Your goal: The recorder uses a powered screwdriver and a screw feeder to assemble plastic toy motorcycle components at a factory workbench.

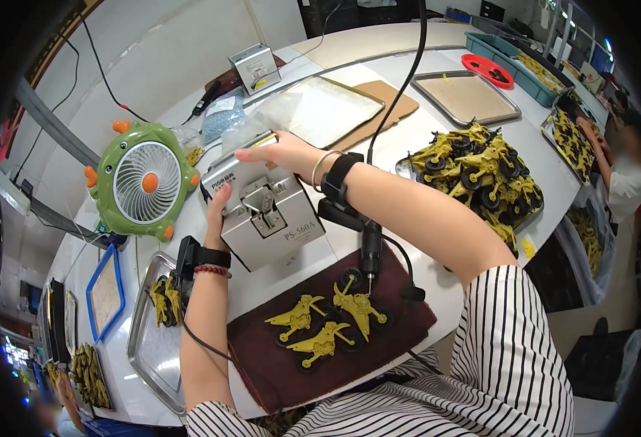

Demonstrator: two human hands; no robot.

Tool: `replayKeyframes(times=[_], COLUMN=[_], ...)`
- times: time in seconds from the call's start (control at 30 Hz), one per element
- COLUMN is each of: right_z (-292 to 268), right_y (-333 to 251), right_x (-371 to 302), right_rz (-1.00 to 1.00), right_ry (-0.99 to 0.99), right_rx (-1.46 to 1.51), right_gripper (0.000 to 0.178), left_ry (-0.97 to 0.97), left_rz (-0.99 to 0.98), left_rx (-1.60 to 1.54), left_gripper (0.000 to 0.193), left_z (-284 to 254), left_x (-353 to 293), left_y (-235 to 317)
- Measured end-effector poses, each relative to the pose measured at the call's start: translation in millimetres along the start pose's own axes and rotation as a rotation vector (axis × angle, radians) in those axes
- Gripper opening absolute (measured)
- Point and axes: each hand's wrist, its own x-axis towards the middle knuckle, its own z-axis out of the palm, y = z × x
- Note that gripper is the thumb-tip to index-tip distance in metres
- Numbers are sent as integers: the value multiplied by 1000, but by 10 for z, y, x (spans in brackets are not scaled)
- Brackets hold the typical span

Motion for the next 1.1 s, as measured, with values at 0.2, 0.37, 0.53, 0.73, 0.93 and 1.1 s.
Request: replayKeyframes(times=[0.2, 0.37, 0.53, 0.73, 0.93, 1.1], right_z=[79, 50, 58, -22, -26, -25], right_y=[155, 230, 217, 54, 148, 217], right_x=[-234, -227, -212, -50, -219, -399], right_rz=[-84, -80, -89, -107, -123, -119], right_ry=[58, 58, 9, -34, -34, 25], right_rx=[105, 129, 128, -78, -113, -232], right_gripper=[90, 111, 90, 70, 83, 107], left_ry=[-46, -101, -73, -52, -75, -104], left_rz=[195, 239, 244, 116, 223, 306], left_rx=[188, 200, 243, 145, 247, 217], left_gripper=[87, 91, 89, 66, 80, 103], left_z=[99, 173, 152, 166, 116, 158], left_x=[-146, -197, -214, -63, -159, -277], left_y=[-77, -32, -14, 113, -21, -130])
